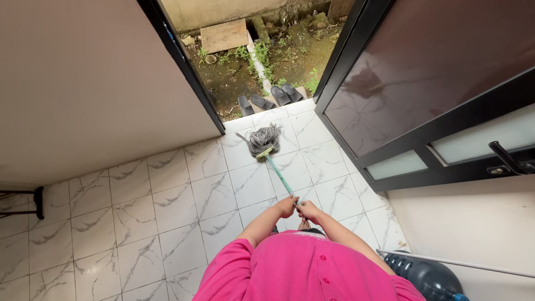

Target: Mopping the tiled floor in an entryway area.

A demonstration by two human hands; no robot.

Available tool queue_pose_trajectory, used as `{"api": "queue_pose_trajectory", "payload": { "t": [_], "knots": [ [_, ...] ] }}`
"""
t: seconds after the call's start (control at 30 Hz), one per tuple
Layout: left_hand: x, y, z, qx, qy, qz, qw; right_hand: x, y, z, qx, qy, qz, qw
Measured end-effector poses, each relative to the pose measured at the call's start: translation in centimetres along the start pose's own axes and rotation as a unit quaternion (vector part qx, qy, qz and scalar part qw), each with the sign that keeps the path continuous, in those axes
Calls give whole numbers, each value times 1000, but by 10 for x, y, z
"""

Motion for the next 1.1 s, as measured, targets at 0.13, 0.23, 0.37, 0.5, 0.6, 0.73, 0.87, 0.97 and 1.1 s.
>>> {"api": "queue_pose_trajectory", "payload": {
  "t": [0.13, 0.23, 0.37, 0.5, 0.6, 0.73, 0.87, 0.97, 1.1],
  "knots": [
    [-27, 0, 1, -33, 5, -6, 999, -4, -20, -17, 13, 5, -19, 1000],
    [-19, 3, 0, -32, -8, -16, 999, -8, -12, -10, 56, -17, 15, 998],
    [9, 28, 3, 28, -41, -30, 998, -25, 19, 19, 125, -16, 80, 989],
    [32, 62, 19, 105, -94, -28, 990, -45, 69, 55, 136, -35, 138, 980],
    [52, 73, 26, 136, -147, -24, 979, -46, 76, 86, 82, 14, 222, 972],
    [63, 55, 27, 124, -163, -45, 978, -43, 138, 18, -36, -4, 217, 975],
    [36, 16, 16, 75, -73, -93, 990, -9, 80, -17, -70, 13, 218, 973],
    [-14, 8, 34, -8, -43, -100, 994, 21, 18, -26, -37, -7, 116, 993],
    [-70, -5, 43, -74, -16, -98, 992, 31, -41, -36, -1, -44, 30, 999]
  ]
}}
Point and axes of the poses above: each hand's wrist, its own z-axis away from the middle knuckle, its own x-axis out of the palm, y = z × x, the point moved 4 cm from there along -z, towards the middle knuckle, and after that the axes turned 5 degrees about z, right-handed, at the moved point
